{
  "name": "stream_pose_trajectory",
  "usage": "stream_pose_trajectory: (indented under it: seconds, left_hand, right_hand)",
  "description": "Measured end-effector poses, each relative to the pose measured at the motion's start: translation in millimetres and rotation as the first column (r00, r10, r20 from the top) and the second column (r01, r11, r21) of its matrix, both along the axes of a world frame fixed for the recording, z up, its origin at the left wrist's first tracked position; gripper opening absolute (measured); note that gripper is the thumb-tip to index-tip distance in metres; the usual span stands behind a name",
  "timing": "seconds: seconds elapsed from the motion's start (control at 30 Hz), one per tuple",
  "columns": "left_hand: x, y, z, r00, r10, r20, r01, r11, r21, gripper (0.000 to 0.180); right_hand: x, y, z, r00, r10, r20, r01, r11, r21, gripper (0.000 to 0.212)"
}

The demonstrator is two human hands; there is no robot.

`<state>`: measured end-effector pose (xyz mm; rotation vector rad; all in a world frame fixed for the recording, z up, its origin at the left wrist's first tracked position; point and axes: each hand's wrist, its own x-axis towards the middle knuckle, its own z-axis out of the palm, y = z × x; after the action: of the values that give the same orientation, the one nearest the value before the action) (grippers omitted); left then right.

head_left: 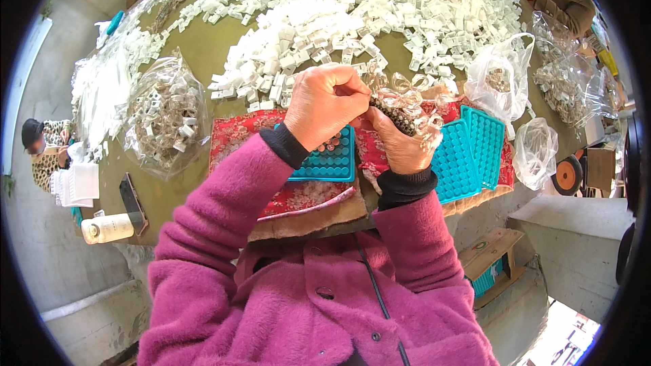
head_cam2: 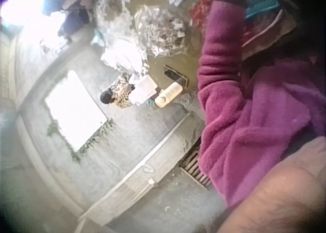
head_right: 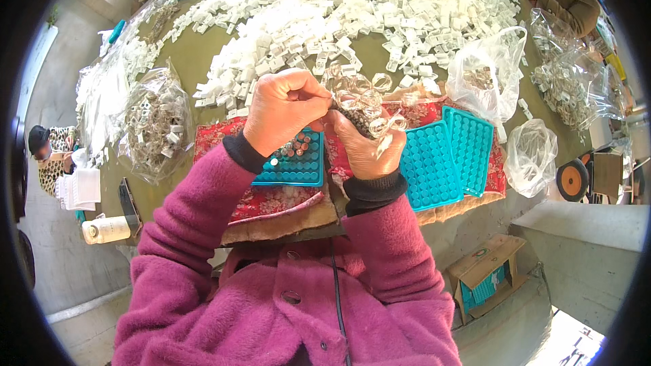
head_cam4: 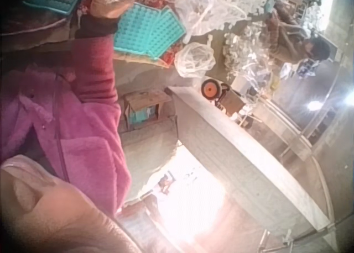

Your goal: The person assembles small electronic components by hand. They pick up a white plastic housing, insert a metal piece, and place the assembled unit into a blue tray. The process is repeated with multiple components.

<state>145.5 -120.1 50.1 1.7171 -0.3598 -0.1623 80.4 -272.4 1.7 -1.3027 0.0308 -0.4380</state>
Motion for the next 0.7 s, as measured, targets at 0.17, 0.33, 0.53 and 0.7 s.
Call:
stream_pose_trajectory:
  seconds: [0.17,0.33,0.53,0.7]
  left_hand:
    - [3,-4,-11,0.986,0.106,0.13,-0.118,0.988,0.095,0.006]
    - [9,7,-9,0.952,0.015,0.307,-0.101,0.959,0.266,0.014]
    - [9,10,1,0.986,-0.109,-0.123,0.11,0.994,0.003,0.013]
    - [6,14,7,0.986,-0.119,-0.119,0.129,0.988,0.083,0.008]
  right_hand:
    - [5,2,2,0.996,-0.082,-0.036,0.075,0.985,-0.155,0.029]
    - [5,-3,5,0.996,0.056,-0.064,-0.039,0.97,0.241,0.029]
    - [6,-5,3,0.984,0.126,-0.127,-0.114,0.988,0.104,0.025]
    - [0,-6,1,0.998,0.058,-0.04,-0.062,0.992,-0.109,0.025]
